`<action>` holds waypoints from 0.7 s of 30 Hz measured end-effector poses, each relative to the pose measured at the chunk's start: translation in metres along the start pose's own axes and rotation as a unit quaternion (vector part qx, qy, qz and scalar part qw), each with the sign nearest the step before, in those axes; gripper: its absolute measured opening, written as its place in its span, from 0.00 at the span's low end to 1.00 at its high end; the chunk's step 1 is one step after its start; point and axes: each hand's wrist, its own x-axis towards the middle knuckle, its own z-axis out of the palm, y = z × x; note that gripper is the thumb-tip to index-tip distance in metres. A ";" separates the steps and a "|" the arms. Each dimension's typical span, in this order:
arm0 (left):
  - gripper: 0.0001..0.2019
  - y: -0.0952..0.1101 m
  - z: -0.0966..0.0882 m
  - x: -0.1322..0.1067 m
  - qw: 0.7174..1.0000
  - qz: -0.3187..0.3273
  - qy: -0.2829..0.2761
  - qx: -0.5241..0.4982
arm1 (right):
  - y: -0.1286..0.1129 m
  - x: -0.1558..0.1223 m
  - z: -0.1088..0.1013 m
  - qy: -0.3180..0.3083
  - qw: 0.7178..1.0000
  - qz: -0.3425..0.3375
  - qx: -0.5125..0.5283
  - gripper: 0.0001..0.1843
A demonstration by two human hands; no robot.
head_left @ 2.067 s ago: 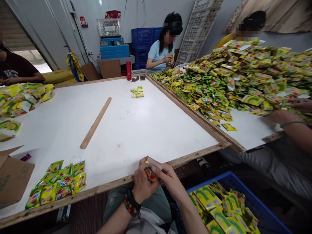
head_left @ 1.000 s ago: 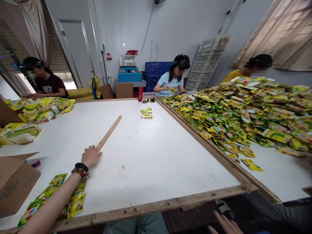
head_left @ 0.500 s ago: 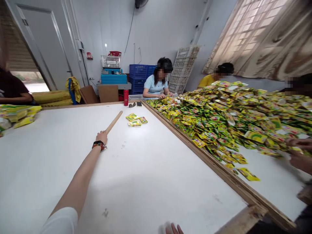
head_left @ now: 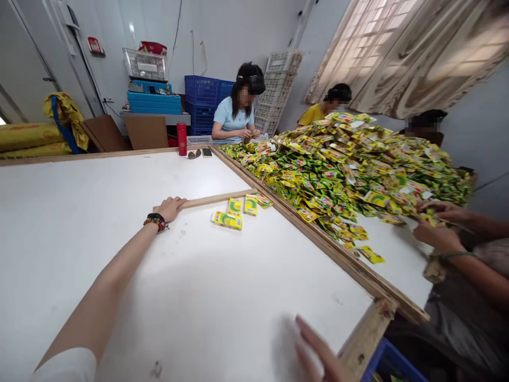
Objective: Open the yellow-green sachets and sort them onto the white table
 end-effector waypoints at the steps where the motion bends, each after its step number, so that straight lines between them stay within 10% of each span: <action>1: 0.22 0.008 0.000 -0.013 1.000 0.021 -0.011 -0.005 | 0.007 0.024 -0.005 0.013 1.000 0.027 -0.001 0.27; 5: 0.21 0.038 -0.002 -0.082 0.994 0.087 -0.062 -0.021 | 0.036 0.124 -0.017 0.059 0.991 0.084 -0.085 0.34; 8: 0.20 0.047 -0.005 -0.149 0.990 0.102 -0.090 -0.042 | 0.047 0.158 -0.015 -0.057 0.966 0.139 -0.212 0.34; 14: 0.22 0.027 -0.015 -0.278 0.997 -0.079 -0.021 0.004 | 0.025 0.123 -0.001 -0.186 0.961 0.065 -0.194 0.27; 21: 0.21 -0.008 -0.047 -0.369 0.934 -0.354 0.003 0.046 | 0.001 0.106 0.000 -0.268 0.950 -0.019 -0.158 0.28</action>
